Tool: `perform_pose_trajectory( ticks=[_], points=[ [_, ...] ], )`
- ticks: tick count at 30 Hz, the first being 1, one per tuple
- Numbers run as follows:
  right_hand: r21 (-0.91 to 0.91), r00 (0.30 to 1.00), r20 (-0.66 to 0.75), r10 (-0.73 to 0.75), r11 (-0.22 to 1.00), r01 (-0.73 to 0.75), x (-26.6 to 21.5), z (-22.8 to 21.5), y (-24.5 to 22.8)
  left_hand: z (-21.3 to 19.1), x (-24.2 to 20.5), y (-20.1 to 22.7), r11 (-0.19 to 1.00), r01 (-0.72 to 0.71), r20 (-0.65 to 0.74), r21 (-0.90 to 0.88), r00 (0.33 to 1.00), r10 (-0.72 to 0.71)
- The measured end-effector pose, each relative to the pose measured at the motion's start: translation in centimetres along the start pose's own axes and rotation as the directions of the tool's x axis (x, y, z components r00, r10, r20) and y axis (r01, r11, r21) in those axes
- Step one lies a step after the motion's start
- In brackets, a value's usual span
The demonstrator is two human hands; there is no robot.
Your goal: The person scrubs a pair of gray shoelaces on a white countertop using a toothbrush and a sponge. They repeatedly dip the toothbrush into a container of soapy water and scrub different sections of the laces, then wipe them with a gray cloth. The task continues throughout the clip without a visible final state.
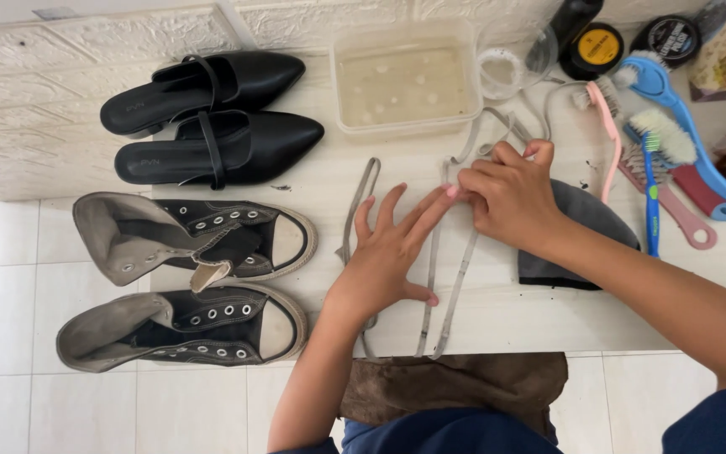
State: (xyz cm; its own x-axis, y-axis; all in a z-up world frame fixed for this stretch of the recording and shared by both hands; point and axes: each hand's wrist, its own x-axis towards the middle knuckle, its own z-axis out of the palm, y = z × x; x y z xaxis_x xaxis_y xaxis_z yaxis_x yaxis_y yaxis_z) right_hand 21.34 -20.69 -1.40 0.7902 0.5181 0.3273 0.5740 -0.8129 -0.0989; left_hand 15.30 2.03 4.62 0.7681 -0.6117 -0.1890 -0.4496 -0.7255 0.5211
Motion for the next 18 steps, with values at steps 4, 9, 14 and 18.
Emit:
perform_pose_trajectory(
  ticks=[4, 9, 14, 18],
  points=[
    [-0.011, 0.998, -0.032, 0.047, 0.999, -0.047, 0.6, -0.2, 0.6, 0.1, -0.2, 0.4, 0.999, -0.034, -0.047, 0.020, 0.998, 0.035],
    [-0.019, 0.984, -0.120, 0.131, 0.991, -0.134, -0.1, -3.0, 1.5, -0.5, -0.3, 0.7, 1.000, -0.012, 0.015, -0.010, 1.000, 0.012],
    [0.020, 0.994, -0.080, 0.068, 0.998, -0.066, -1.5, -5.6, -2.2, -1.4, -0.4, 1.1, 0.998, 0.039, 0.046, -0.052, 0.998, -0.037],
    [0.084, 1.000, 0.019, -0.004, 0.996, 0.003, -1.8, -2.8, -1.8, -1.2, -0.1, 1.1, 0.996, 0.065, 0.102, -0.060, 0.993, -0.059]
  ],
)
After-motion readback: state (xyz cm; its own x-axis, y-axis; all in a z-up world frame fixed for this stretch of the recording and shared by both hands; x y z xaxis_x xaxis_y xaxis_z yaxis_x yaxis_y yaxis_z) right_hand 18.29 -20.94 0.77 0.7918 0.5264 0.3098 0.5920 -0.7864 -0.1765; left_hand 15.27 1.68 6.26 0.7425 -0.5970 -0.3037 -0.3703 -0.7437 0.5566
